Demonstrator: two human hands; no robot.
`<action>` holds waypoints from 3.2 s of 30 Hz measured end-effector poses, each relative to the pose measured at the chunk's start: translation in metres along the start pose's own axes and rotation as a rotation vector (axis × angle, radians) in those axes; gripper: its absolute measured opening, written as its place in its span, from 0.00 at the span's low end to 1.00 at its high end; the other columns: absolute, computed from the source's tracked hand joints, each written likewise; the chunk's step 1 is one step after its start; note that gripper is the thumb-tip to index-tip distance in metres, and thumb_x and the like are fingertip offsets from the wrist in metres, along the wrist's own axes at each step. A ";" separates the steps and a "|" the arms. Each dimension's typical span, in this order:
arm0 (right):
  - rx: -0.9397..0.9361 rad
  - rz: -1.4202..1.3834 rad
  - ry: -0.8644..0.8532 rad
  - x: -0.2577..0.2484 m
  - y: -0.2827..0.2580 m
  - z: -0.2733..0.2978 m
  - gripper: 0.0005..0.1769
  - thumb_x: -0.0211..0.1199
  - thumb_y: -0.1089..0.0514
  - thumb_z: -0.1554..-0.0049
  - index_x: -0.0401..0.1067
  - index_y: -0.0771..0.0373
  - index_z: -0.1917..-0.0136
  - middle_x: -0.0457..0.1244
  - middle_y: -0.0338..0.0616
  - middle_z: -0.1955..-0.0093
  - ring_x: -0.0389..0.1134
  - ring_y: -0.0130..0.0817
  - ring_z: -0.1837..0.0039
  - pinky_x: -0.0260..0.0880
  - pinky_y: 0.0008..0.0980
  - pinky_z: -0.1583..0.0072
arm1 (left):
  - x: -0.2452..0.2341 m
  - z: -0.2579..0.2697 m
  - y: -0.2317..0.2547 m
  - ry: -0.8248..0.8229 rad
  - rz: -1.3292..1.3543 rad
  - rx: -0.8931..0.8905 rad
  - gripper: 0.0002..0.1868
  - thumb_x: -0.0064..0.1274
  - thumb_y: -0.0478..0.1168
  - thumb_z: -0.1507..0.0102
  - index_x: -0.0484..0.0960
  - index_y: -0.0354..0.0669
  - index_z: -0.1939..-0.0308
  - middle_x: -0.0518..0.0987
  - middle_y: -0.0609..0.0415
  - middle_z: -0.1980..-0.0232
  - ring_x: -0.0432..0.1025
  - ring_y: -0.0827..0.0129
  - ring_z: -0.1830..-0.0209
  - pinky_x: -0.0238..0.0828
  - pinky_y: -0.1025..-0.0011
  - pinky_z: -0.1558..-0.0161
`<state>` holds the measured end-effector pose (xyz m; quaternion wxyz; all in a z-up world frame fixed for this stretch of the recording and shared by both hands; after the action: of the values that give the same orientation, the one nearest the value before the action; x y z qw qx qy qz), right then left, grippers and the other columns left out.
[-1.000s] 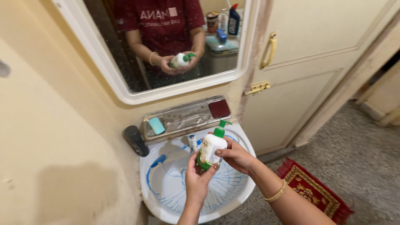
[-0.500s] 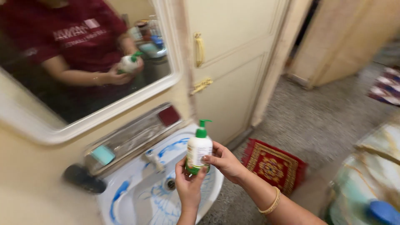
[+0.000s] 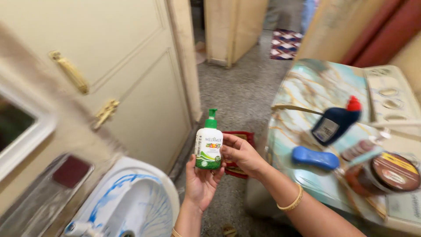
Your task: The person pours blue liquid cleaner into a bathroom sink and then uses a blue sponge to scrub the sink basin and faucet. They move various toiletries from the sink area to a nearby washing machine to clear the workspace before scrubbing.
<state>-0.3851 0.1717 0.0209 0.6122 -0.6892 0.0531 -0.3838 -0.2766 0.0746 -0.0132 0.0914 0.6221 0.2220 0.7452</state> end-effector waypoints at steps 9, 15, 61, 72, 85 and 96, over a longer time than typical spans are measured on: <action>-0.430 0.575 0.485 -0.125 -0.065 0.102 0.25 0.65 0.62 0.41 0.68 0.67 0.31 0.67 0.44 0.34 0.69 0.32 0.35 0.70 0.32 0.33 | 0.039 -0.057 -0.081 -0.211 -0.644 -0.140 0.36 0.65 0.38 0.45 0.72 0.39 0.34 0.79 0.52 0.40 0.74 0.65 0.39 0.70 0.63 0.37; -0.761 1.409 1.408 -0.217 -0.129 0.169 0.52 0.76 0.60 0.50 0.53 0.80 0.22 0.53 0.69 0.25 0.56 0.61 0.26 0.57 0.47 0.28 | 0.073 -0.072 -0.150 -0.320 -0.793 -0.088 0.43 0.69 0.34 0.52 0.67 0.45 0.34 0.78 0.50 0.42 0.75 0.64 0.43 0.74 0.64 0.41; -0.629 1.411 0.931 -0.113 -0.069 0.178 0.30 0.65 0.63 0.48 0.68 0.65 0.31 0.57 0.57 0.24 0.62 0.56 0.25 0.64 0.46 0.30 | 0.103 -0.145 -0.223 -0.279 -1.365 0.298 0.52 0.74 0.35 0.55 0.63 0.42 0.30 0.68 0.38 0.33 0.65 0.44 0.34 0.64 0.58 0.36; -0.418 1.009 -0.265 0.116 0.060 0.009 0.19 0.66 0.68 0.44 0.76 0.63 0.39 0.71 0.48 0.44 0.74 0.40 0.43 0.74 0.33 0.42 | -0.165 0.018 0.038 0.768 -1.382 0.659 0.32 0.63 0.30 0.47 0.75 0.42 0.38 0.75 0.46 0.40 0.73 0.58 0.43 0.73 0.62 0.43; -0.248 0.608 -0.614 0.352 0.161 -0.056 0.12 0.67 0.61 0.40 0.78 0.63 0.43 0.74 0.42 0.50 0.74 0.23 0.48 0.75 0.25 0.45 | -0.146 0.297 0.224 1.504 -1.314 1.000 0.20 0.60 0.40 0.37 0.79 0.40 0.41 0.78 0.45 0.41 0.72 0.51 0.38 0.68 0.58 0.37; -0.520 0.712 -0.763 0.401 0.161 -0.117 0.13 0.65 0.65 0.42 0.77 0.64 0.44 0.72 0.46 0.50 0.75 0.32 0.48 0.75 0.30 0.46 | -0.157 0.335 0.355 2.242 -1.643 0.205 0.36 0.60 0.64 0.44 0.80 0.34 0.49 0.75 0.41 0.44 0.65 0.47 0.41 0.59 0.50 0.41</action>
<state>-0.1104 -0.1798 0.0590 0.4898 -0.8462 0.1497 0.1469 0.1299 -0.2315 0.0476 0.2277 -0.6026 0.5265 0.5549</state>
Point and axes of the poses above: each hand's wrist, its own z-axis away from the middle knuckle, its own x-axis out of the palm, y = z × x, the point moved 6 cm from there along -z, towards the middle knuckle
